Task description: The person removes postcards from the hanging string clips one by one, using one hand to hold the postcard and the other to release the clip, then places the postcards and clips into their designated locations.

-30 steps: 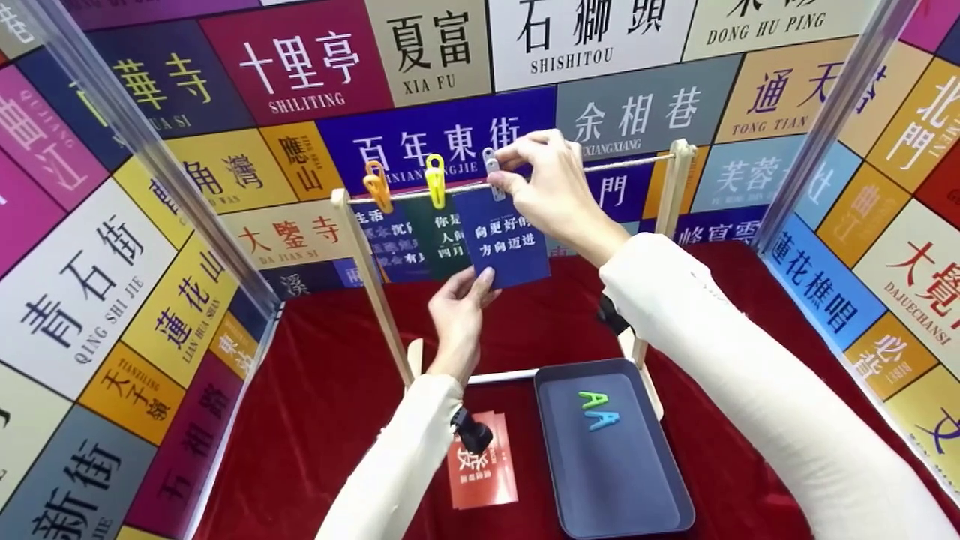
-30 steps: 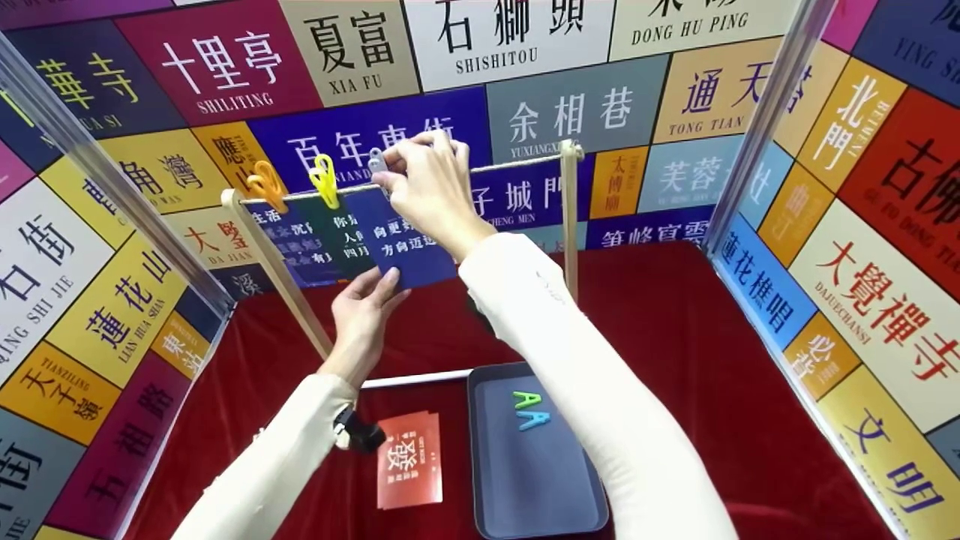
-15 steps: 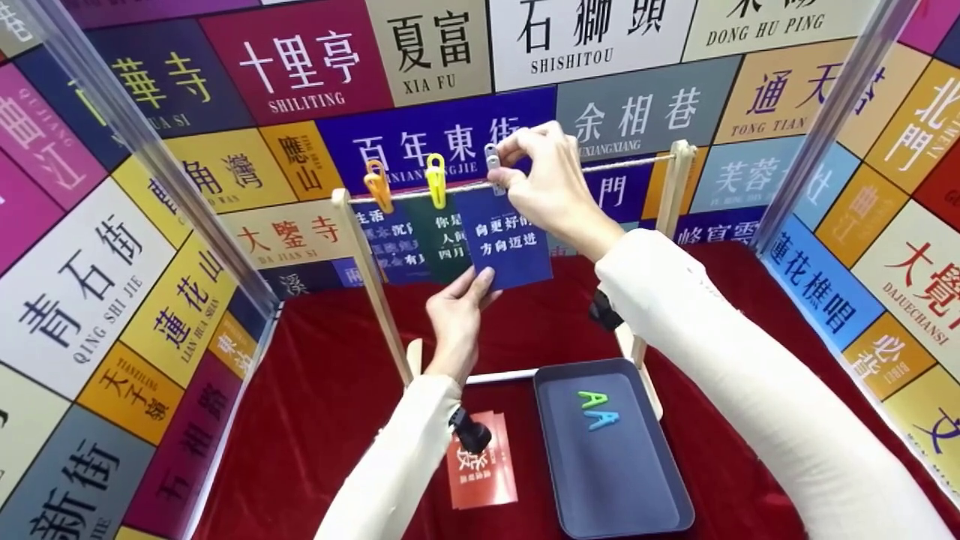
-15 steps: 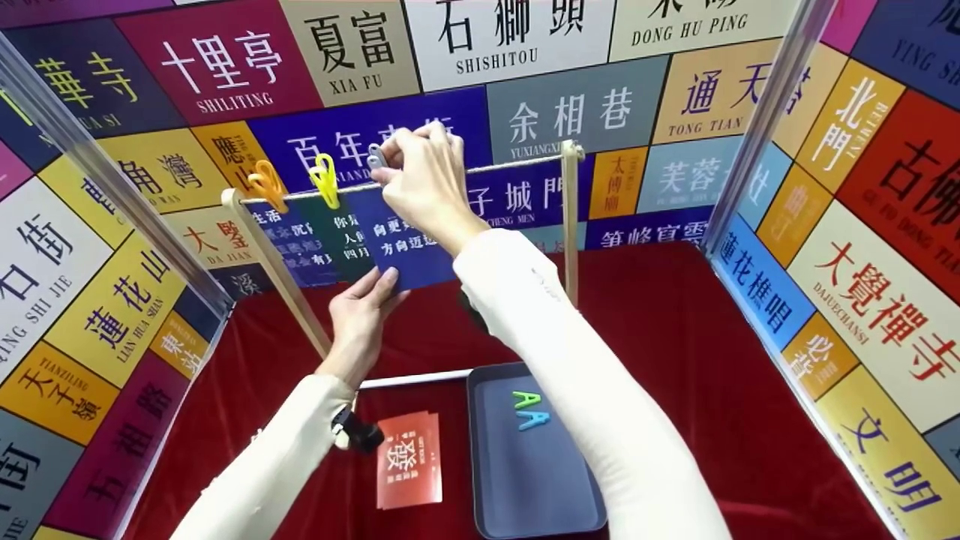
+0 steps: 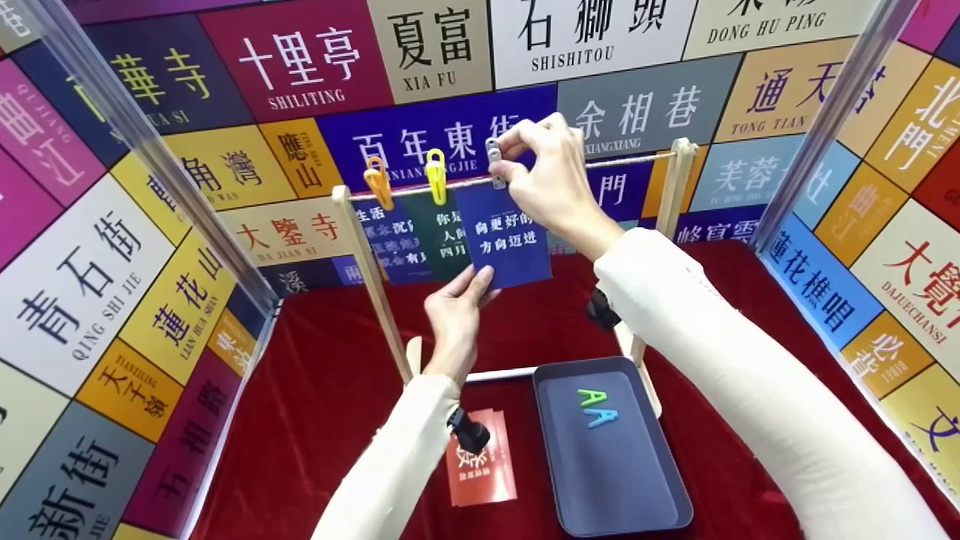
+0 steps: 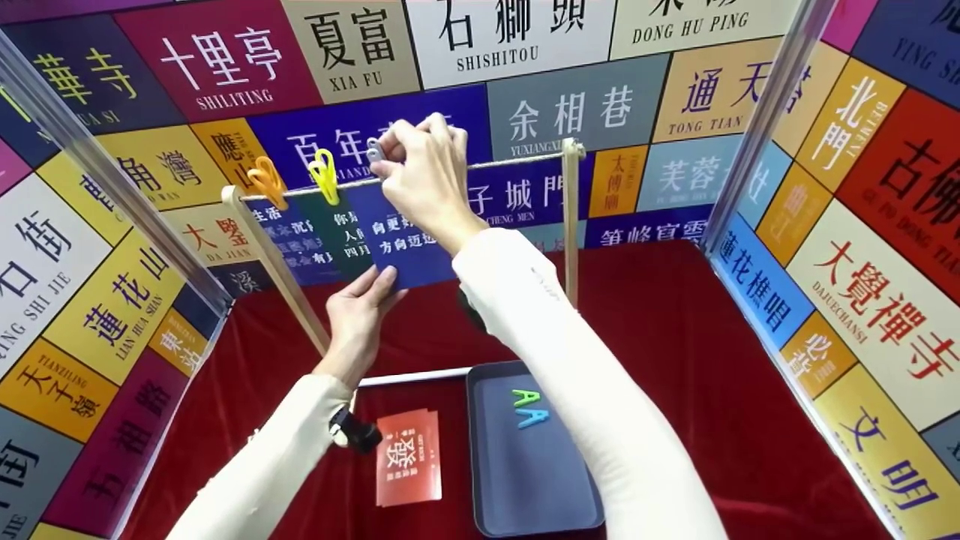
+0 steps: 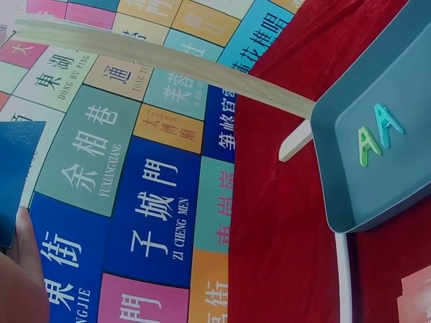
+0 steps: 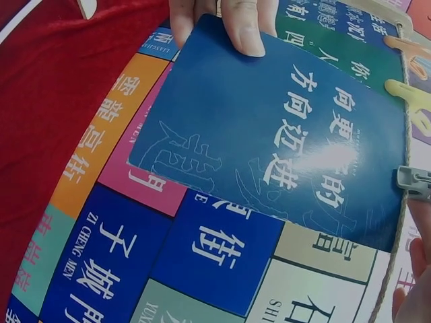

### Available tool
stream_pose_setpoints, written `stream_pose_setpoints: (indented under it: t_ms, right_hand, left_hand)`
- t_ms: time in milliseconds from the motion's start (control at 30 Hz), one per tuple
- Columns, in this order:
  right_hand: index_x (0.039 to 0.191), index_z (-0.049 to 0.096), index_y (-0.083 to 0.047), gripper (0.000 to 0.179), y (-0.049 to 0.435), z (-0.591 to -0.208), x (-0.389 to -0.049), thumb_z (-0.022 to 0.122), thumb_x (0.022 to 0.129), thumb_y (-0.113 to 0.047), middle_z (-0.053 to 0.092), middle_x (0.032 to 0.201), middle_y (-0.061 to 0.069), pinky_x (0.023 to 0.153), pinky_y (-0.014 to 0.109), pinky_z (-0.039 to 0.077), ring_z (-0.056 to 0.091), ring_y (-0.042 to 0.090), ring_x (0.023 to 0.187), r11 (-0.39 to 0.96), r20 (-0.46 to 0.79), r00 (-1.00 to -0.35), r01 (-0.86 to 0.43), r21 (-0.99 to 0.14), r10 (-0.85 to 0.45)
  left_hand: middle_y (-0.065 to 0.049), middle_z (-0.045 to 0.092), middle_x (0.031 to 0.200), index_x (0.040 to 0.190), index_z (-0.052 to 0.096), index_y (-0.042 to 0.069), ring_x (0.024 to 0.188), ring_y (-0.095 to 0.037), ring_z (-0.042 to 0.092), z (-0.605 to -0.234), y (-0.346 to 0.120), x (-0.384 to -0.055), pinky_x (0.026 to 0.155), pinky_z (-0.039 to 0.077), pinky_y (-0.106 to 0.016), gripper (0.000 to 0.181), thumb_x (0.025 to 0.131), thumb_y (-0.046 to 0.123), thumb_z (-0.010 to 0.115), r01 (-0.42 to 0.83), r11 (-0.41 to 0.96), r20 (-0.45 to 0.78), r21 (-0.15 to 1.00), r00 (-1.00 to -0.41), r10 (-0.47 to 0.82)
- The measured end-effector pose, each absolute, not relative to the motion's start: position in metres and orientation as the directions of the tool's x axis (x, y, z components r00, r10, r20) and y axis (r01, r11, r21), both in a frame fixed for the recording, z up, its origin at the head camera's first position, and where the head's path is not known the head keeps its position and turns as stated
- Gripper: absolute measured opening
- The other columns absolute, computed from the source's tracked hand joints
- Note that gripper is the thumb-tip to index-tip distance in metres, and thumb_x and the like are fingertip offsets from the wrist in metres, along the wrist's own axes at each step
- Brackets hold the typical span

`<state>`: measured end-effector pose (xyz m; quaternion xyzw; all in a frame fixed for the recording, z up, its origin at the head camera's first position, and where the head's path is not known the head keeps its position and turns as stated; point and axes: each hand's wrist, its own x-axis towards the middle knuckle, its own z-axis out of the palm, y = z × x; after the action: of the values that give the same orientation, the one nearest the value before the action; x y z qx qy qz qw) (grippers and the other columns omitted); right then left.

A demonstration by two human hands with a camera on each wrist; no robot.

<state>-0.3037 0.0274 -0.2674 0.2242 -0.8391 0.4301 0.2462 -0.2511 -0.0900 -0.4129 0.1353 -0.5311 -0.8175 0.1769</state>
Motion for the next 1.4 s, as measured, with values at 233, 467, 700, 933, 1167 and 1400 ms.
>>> stream_pose_setpoints:
  t_ms: [233, 467, 700, 933, 1167, 1400]
  right_hand:
    - [0.099, 0.070, -0.011, 0.011, 0.029, -0.262, -0.301, 0.073, 0.088, -0.013, 0.070, 0.091, 0.000, 0.108, 0.029, 0.030, 0.047, 0.014, 0.096, 0.489, 0.580, -0.805, -0.559, -0.669, -0.128]
    - [0.100, 0.070, -0.012, 0.013, 0.030, -0.258, -0.301, 0.074, 0.089, -0.016, 0.069, 0.093, 0.000, 0.105, 0.028, 0.030, 0.047, 0.012, 0.096, 0.492, 0.581, -0.804, -0.559, -0.668, -0.124]
    - [0.103, 0.070, -0.011, 0.013, 0.034, -0.258, -0.299, 0.073, 0.090, -0.015, 0.070, 0.096, 0.002, 0.105, 0.029, 0.031, 0.048, 0.013, 0.098, 0.485, 0.579, -0.802, -0.568, -0.666, -0.145]
    - [0.106, 0.068, -0.009, 0.014, 0.042, -0.258, -0.292, 0.069, 0.092, -0.008, 0.064, 0.097, 0.002, 0.092, 0.026, 0.039, 0.049, 0.014, 0.099, 0.444, 0.576, -0.802, -0.578, -0.685, -0.157]
    - [0.109, 0.066, -0.007, 0.015, 0.052, -0.267, -0.285, 0.067, 0.093, -0.007, 0.063, 0.101, 0.006, 0.095, 0.026, 0.044, 0.051, 0.015, 0.102, 0.400, 0.587, -0.791, -0.601, -0.692, -0.173]
    - [0.111, 0.065, -0.004, 0.017, 0.061, -0.277, -0.281, 0.067, 0.095, -0.009, 0.064, 0.105, 0.009, 0.098, 0.032, 0.045, 0.051, 0.018, 0.103, 0.382, 0.600, -0.776, -0.623, -0.682, -0.195]
  left_hand:
    - [-0.032, 0.066, 0.117, 0.123, 0.062, -0.014, 0.068, -0.008, 0.073, -0.414, -0.089, -0.249, 0.074, 0.066, -0.029, 0.038, 0.088, -0.002, 0.073, 0.149, -0.368, -0.029, 0.918, -0.899, -0.436]
    - [-0.031, 0.067, 0.116, 0.122, 0.063, -0.012, 0.065, -0.007, 0.072, -0.413, -0.089, -0.246, 0.075, 0.066, -0.029, 0.037, 0.088, -0.002, 0.073, 0.139, -0.362, -0.035, 0.922, -0.900, -0.435]
    - [-0.030, 0.067, 0.117, 0.123, 0.062, -0.011, 0.064, -0.007, 0.072, -0.417, -0.090, -0.239, 0.075, 0.066, -0.028, 0.039, 0.088, -0.001, 0.074, 0.114, -0.353, -0.053, 0.929, -0.901, -0.432]
    - [-0.030, 0.068, 0.116, 0.124, 0.063, -0.011, 0.072, -0.011, 0.074, -0.420, -0.095, -0.233, 0.076, 0.066, -0.031, 0.038, 0.088, -0.001, 0.073, 0.106, -0.334, -0.051, 0.937, -0.902, -0.429]
    - [-0.025, 0.070, 0.117, 0.126, 0.064, -0.007, 0.076, -0.014, 0.076, -0.418, -0.102, -0.225, 0.087, 0.064, -0.032, 0.041, 0.089, 0.005, 0.075, 0.078, -0.304, -0.062, 0.949, -0.904, -0.423]
    - [-0.024, 0.070, 0.117, 0.126, 0.064, -0.005, 0.073, -0.014, 0.077, -0.419, -0.110, -0.219, 0.099, 0.058, -0.031, 0.043, 0.088, 0.010, 0.077, 0.073, -0.261, -0.050, 0.962, -0.900, -0.434]
